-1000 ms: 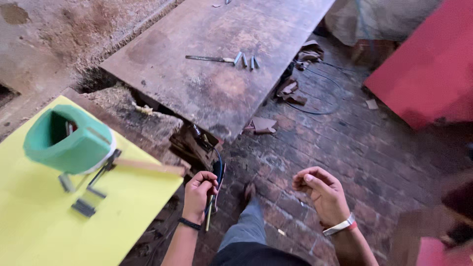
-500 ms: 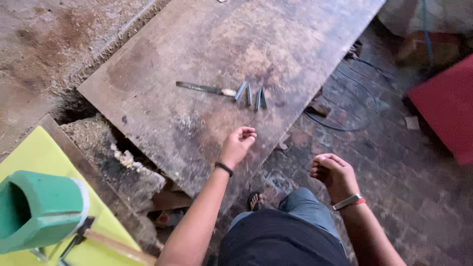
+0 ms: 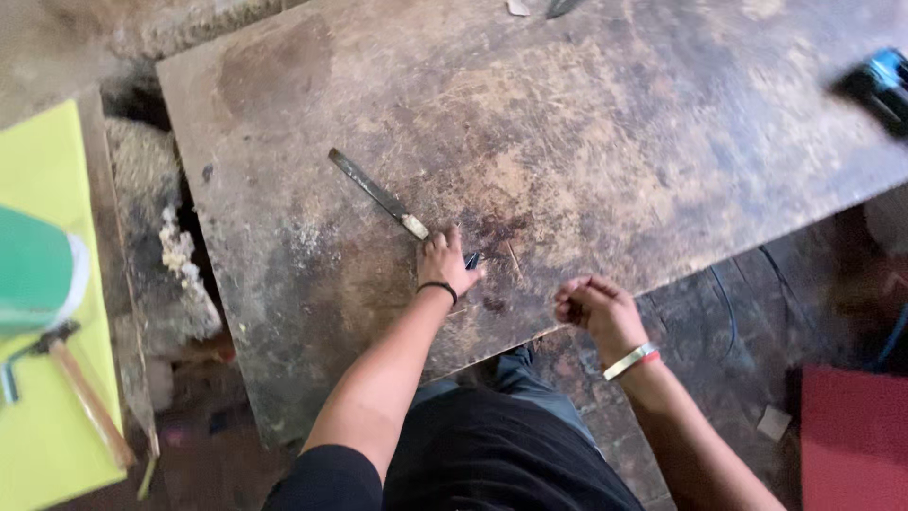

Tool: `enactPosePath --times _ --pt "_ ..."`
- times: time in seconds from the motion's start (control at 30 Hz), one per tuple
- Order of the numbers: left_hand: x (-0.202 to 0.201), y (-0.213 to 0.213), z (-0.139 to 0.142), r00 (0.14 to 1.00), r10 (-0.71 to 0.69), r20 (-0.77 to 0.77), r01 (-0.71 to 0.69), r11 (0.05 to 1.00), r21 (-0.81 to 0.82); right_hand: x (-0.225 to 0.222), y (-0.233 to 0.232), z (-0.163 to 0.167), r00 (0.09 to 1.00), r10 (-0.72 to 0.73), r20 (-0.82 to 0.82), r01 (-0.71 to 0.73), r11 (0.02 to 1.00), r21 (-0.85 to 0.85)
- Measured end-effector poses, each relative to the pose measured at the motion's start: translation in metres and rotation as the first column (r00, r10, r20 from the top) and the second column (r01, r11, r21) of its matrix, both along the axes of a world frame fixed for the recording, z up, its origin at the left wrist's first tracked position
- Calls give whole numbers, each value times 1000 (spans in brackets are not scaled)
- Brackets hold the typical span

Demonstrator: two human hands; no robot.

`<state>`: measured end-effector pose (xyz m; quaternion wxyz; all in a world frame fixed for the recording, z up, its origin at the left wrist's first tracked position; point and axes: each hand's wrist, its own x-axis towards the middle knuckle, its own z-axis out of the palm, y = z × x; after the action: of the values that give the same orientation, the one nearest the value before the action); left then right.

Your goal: The person arranges brown foam cutouts on the floor, fitting shaped pieces together into a pattern and aligning rolled foam strips beside them. They then walk to a workbench, pick up a small red box and a metal part, and carry them across the workshop.

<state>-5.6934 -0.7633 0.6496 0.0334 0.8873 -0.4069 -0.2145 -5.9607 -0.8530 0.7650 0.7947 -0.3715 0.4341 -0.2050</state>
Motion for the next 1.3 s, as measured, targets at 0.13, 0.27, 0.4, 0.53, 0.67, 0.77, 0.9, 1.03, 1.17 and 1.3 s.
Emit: enactPosePath --times 0.13,0.27,0.4,0.53,0.67,0.77,0.9,1.03,1.17,1.3 --pt "-26 6 -11 999 -6 46 7 1000 -23 18 -69 -1 999 36 -10 -36 999 -5" --pt "-24 4 -21 1000 7 23 -6 999 -40 46 -100 -8 993 113 32 -113 994 11" --pt "-12 10 -24 984 160 -79 -163 986 -21 80 -99 -19 980 198 -5 -197 979 51" --pt "23 41 -32 799 439 -412 -471 882 27 113 -76 -27 927 376 16 -376 921 101" --pt "49 95 -40 435 506 -745 -738 674 27 145 -51 -32 835 547 56 -550 832 78" --pt "60 129 -32 236 354 -905 -865 500 -30 170 -37 -34 826 563 30 -564 823 77" --pt "77 172 -1 -51 94 -994 -972 222 71 198 -17 -34 811 584 32 -585 809 50" --pt "115 215 32 -29 -122 -992 -994 110 15 221 16 -35 789 613 38 -615 788 34" --pt "177 257 57 58 -352 -934 -996 37 -76 250 59 -30 807 590 -20 -589 807 44" --pt "240 311 84 163 -466 -870 -986 -118 -122 299 125 -19 811 570 -130 -570 821 38"
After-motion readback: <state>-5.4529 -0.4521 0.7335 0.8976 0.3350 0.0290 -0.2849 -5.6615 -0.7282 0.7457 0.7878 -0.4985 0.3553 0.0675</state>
